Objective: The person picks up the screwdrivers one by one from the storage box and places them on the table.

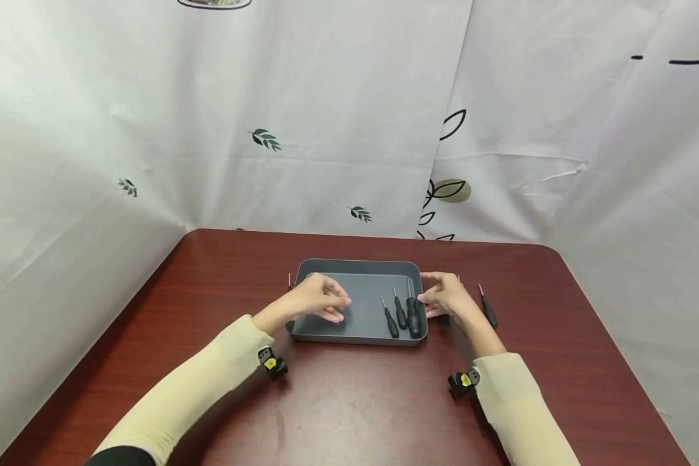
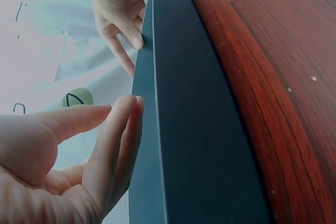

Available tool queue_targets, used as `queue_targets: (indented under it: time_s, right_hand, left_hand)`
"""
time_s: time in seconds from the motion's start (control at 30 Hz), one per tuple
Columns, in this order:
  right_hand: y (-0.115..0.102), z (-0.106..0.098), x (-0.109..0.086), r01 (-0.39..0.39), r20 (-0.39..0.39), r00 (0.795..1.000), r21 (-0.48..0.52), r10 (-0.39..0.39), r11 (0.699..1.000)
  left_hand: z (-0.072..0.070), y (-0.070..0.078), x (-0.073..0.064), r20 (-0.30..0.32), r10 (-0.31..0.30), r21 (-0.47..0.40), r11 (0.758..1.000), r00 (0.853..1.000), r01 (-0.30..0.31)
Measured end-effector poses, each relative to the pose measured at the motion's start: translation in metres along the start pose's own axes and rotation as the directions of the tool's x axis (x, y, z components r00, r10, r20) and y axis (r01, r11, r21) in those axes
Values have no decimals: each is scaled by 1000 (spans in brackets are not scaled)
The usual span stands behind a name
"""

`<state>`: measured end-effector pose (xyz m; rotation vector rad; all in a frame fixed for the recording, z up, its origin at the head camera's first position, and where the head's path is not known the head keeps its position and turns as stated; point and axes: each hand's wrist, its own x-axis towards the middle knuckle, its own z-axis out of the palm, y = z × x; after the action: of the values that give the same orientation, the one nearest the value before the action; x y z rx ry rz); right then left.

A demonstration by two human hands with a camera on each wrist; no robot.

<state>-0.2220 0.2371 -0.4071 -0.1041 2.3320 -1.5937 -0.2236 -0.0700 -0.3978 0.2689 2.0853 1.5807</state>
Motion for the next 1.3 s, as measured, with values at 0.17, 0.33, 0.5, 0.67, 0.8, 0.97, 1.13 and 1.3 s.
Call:
queue_targets:
  time_s: [0.17,0.33,0.5,0.67,0.8,0.97,1.13,1.3]
  right_hand:
    - [2,0,1,12,6,1000,-9,-12,1000]
    - [1,-1,0,5,3,1000,-11,-5,1000]
    - [2,-1,1,13,7,1000,-10,-13,1000]
    - [2,-1,0,12,7,1000,-4,-12,1000]
    - [2,-2,2,5,2,1000,-6,-5,1000]
    - [3,-1,2,6,1,1000,-15,-6,1000]
    - [2,-1,2,6,0,1000,-8,-6,1000]
    - [2,-1,2,6,-5,1000,-5,-6,1000]
  left_hand:
    - [4,2,2,10,-2,-5,1000,1000,2]
    - [9,5,5,23,-8,-26,1000,1000,8]
    - [16,10,8,28,-20,-44,999,999,22]
    - [24,10,11,16,-14,-29,999,1000,14]
    - [30,10,14,3,-13,-27,1000,1000,13]
    - [36,8,18,-11,-22,-67,998,1000,21]
    - [40,7,22,-33,-40,-108,994,999,36]
    - [44,6,26,-40,-50,-123,991,998,45]
